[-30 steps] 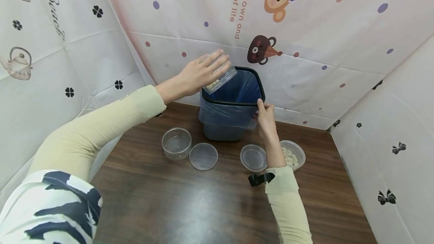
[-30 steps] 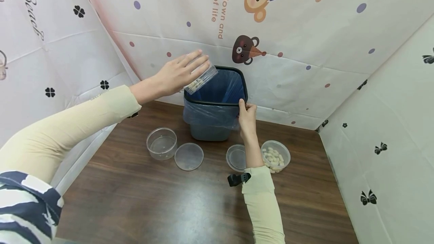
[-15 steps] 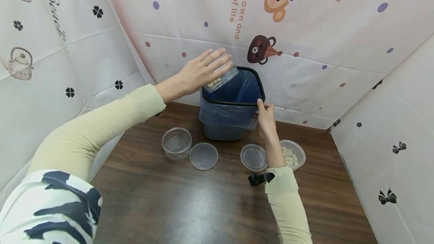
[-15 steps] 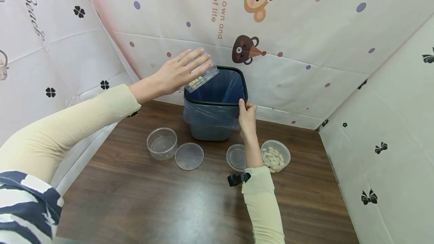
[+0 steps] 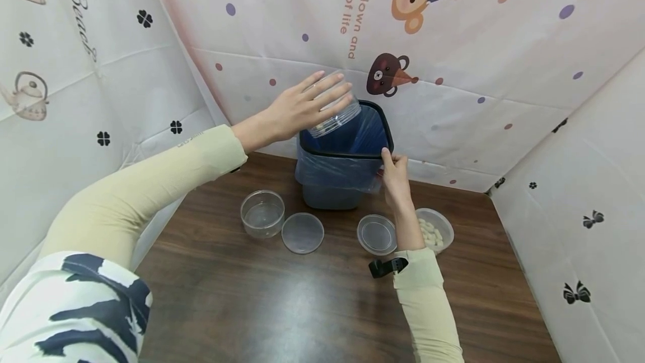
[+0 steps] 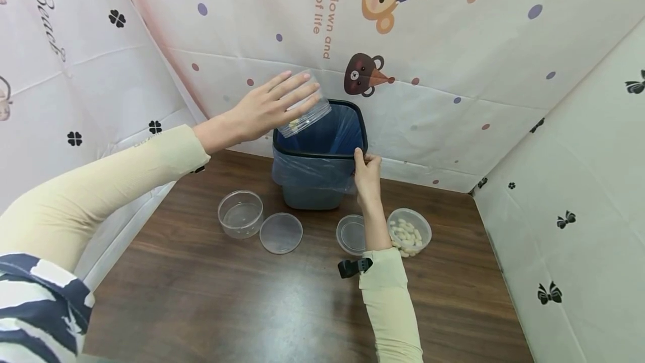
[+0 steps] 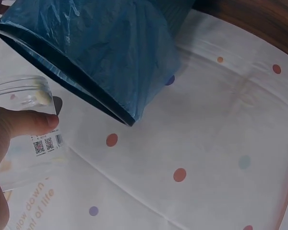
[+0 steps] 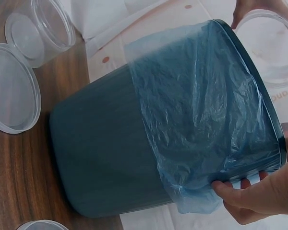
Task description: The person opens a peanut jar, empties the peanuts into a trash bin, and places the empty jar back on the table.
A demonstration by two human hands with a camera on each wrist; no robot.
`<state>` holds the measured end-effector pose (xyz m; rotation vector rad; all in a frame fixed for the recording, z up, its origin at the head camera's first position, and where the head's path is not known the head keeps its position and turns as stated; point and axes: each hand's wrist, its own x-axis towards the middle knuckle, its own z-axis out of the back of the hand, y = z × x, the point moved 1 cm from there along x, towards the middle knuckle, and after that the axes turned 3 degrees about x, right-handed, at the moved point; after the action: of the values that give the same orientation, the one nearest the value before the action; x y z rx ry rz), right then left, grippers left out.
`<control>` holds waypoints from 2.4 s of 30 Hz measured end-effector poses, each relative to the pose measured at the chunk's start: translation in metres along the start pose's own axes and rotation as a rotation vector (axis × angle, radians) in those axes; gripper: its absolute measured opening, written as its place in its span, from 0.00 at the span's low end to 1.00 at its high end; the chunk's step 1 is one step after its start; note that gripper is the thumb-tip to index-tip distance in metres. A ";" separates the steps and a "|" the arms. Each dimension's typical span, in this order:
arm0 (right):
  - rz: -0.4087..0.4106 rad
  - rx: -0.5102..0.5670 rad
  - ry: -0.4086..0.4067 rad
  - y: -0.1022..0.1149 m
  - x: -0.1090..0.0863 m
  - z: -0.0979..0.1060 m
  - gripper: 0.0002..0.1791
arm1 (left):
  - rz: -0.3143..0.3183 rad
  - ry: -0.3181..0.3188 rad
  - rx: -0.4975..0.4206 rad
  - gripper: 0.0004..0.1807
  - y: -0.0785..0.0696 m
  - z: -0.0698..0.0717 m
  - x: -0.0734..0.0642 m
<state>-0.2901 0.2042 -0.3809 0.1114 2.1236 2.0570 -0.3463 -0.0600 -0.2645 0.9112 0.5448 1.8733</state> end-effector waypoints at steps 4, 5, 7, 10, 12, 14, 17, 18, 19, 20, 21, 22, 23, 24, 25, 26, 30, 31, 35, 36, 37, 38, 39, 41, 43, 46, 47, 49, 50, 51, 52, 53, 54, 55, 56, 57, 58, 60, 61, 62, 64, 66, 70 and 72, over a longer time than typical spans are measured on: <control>0.000 -0.002 0.000 0.000 0.000 -0.001 0.21 | 0.001 -0.006 0.008 0.52 -0.001 0.000 -0.001; 0.002 -0.003 -0.004 -0.001 0.000 -0.001 0.21 | 0.000 -0.005 0.012 0.52 -0.001 -0.001 -0.001; 0.006 0.001 -0.008 -0.001 0.000 -0.001 0.21 | -0.001 -0.002 0.020 0.52 -0.002 0.000 -0.001; 0.010 0.011 -0.010 -0.002 0.000 -0.002 0.20 | -0.002 0.001 0.028 0.53 -0.003 0.000 -0.003; 0.010 0.012 -0.008 -0.002 0.000 -0.002 0.19 | -0.006 -0.007 0.040 0.52 -0.003 0.000 -0.005; 0.010 0.015 -0.010 -0.002 0.000 -0.002 0.19 | -0.021 -0.020 0.066 0.52 -0.004 -0.001 -0.006; 0.012 0.017 -0.015 -0.002 0.000 -0.002 0.18 | -0.076 -0.045 0.137 0.50 -0.005 -0.002 -0.008; 0.013 0.018 -0.017 -0.002 0.000 -0.002 0.18 | -0.094 -0.057 0.156 0.49 -0.005 -0.002 -0.008; 0.014 0.017 -0.017 -0.002 0.000 -0.002 0.18 | -0.109 -0.067 0.172 0.48 -0.006 -0.003 -0.009; 0.016 0.015 -0.017 -0.002 0.000 -0.002 0.19 | -0.119 -0.075 0.184 0.47 -0.007 -0.003 -0.009; 0.019 0.013 -0.013 -0.002 0.000 -0.002 0.19 | -0.124 -0.083 0.199 0.46 -0.008 -0.003 -0.010; 0.021 0.005 -0.008 -0.002 -0.001 -0.002 0.19 | -0.130 -0.097 0.204 0.46 -0.009 -0.003 -0.010; 0.022 0.000 -0.004 -0.001 -0.001 -0.003 0.20 | -0.140 -0.112 0.210 0.45 -0.009 -0.003 -0.010; 0.023 -0.004 0.000 -0.001 -0.001 -0.003 0.20 | -0.155 -0.120 0.227 0.45 -0.010 -0.003 -0.011; 0.023 -0.011 0.006 -0.001 -0.002 -0.003 0.21 | -0.172 -0.127 0.248 0.44 -0.011 -0.004 -0.011; 0.021 -0.013 0.008 -0.001 -0.002 -0.003 0.21 | -0.187 -0.137 0.265 0.42 -0.012 -0.004 -0.011; 0.024 0.000 -0.009 -0.003 0.000 -0.003 0.20 | -0.206 -0.158 0.315 0.39 -0.014 -0.006 -0.012; 0.026 0.004 -0.013 -0.003 0.000 -0.002 0.19 | -0.194 -0.155 0.310 0.40 -0.014 -0.006 -0.012; 0.038 0.007 -0.023 -0.003 0.001 -0.002 0.18 | -0.126 -0.092 0.227 0.46 -0.013 -0.005 -0.014; 0.038 0.006 -0.023 -0.003 0.001 -0.002 0.18 | -0.100 -0.069 0.190 0.48 -0.013 -0.005 -0.014; 0.039 0.004 -0.023 -0.003 0.001 -0.002 0.18 | -0.065 -0.047 0.139 0.49 -0.012 -0.005 -0.015; 0.040 0.004 -0.024 -0.003 0.001 -0.001 0.18 | -0.024 -0.025 0.081 0.50 -0.011 -0.005 -0.016; 0.039 0.010 -0.023 -0.003 0.001 -0.001 0.18 | 0.020 -0.008 0.024 0.51 -0.010 -0.005 -0.018; 0.038 0.020 -0.020 -0.003 0.000 -0.001 0.18 | 0.113 0.009 -0.086 0.51 -0.007 -0.005 -0.020; 0.035 0.031 -0.016 -0.003 0.000 -0.002 0.17 | 0.199 -0.007 -0.194 0.51 -0.005 -0.005 -0.023; 0.027 0.034 -0.008 -0.003 0.000 -0.002 0.17 | 0.314 -0.072 -0.324 0.52 -0.002 -0.004 -0.028; 0.025 0.031 -0.007 -0.003 -0.001 -0.002 0.17 | 0.355 -0.100 -0.372 0.54 -0.001 -0.004 -0.029; 0.025 0.024 -0.006 -0.002 0.000 -0.002 0.18 | 0.433 -0.150 -0.457 0.58 0.001 -0.003 -0.031; 0.025 0.021 -0.007 -0.002 0.000 -0.002 0.18 | 0.472 -0.163 -0.498 0.61 0.001 -0.002 -0.032; 0.025 0.019 -0.007 -0.002 0.000 -0.002 0.18 | 0.509 -0.175 -0.540 0.63 0.001 -0.001 -0.034; 0.026 0.017 -0.006 -0.002 0.000 -0.002 0.19 | 0.540 -0.178 -0.570 0.65 0.001 0.000 -0.036; 0.026 0.011 -0.005 -0.001 0.000 -0.002 0.19 | 0.570 -0.176 -0.600 0.67 0.000 0.002 -0.038; 0.025 0.009 -0.004 -0.001 0.000 -0.002 0.19 | 0.593 -0.170 -0.622 0.67 -0.001 0.004 -0.041; 0.024 0.006 -0.001 -0.001 0.000 -0.002 0.19 | 0.611 -0.166 -0.641 0.68 -0.002 0.005 -0.044; 0.022 0.005 0.000 -0.001 0.000 -0.001 0.20 | 0.624 -0.159 -0.653 0.69 -0.003 0.006 -0.047; 0.021 0.004 -0.001 -0.001 0.000 -0.002 0.20 | 0.635 -0.163 -0.664 0.69 -0.005 0.007 -0.049; 0.022 0.004 -0.002 -0.001 0.000 -0.002 0.20 | 0.646 -0.168 -0.673 0.70 -0.006 0.008 -0.052; 0.023 0.001 -0.008 -0.001 0.000 -0.002 0.20 | 0.673 -0.187 -0.691 0.70 -0.010 0.009 -0.059; 0.023 -0.002 -0.010 -0.001 0.000 -0.002 0.20 | 0.687 -0.204 -0.702 0.70 -0.012 0.009 -0.062; 0.025 -0.001 -0.014 -0.001 0.000 -0.002 0.20 | 0.702 -0.221 -0.712 0.70 -0.014 0.009 -0.066; 0.027 -0.004 -0.015 0.000 0.000 -0.002 0.21 | 0.732 -0.257 -0.722 0.69 -0.018 0.007 -0.074; 0.027 -0.007 -0.013 0.000 -0.001 -0.003 0.22 | 0.765 -0.288 -0.727 0.69 -0.022 0.006 -0.082; 0.030 -0.004 -0.015 0.000 -0.002 -0.004 0.22 | 0.873 -0.298 -0.766 0.68 -0.032 0.003 -0.098; 0.029 -0.002 -0.015 -0.001 -0.002 -0.004 0.22 | 0.957 -0.294 -0.814 0.70 -0.038 0.000 -0.109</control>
<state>-0.2892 0.2002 -0.3812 0.1576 2.1232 2.0682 -0.2956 -0.1398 -0.3300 0.8954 -0.9563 2.3839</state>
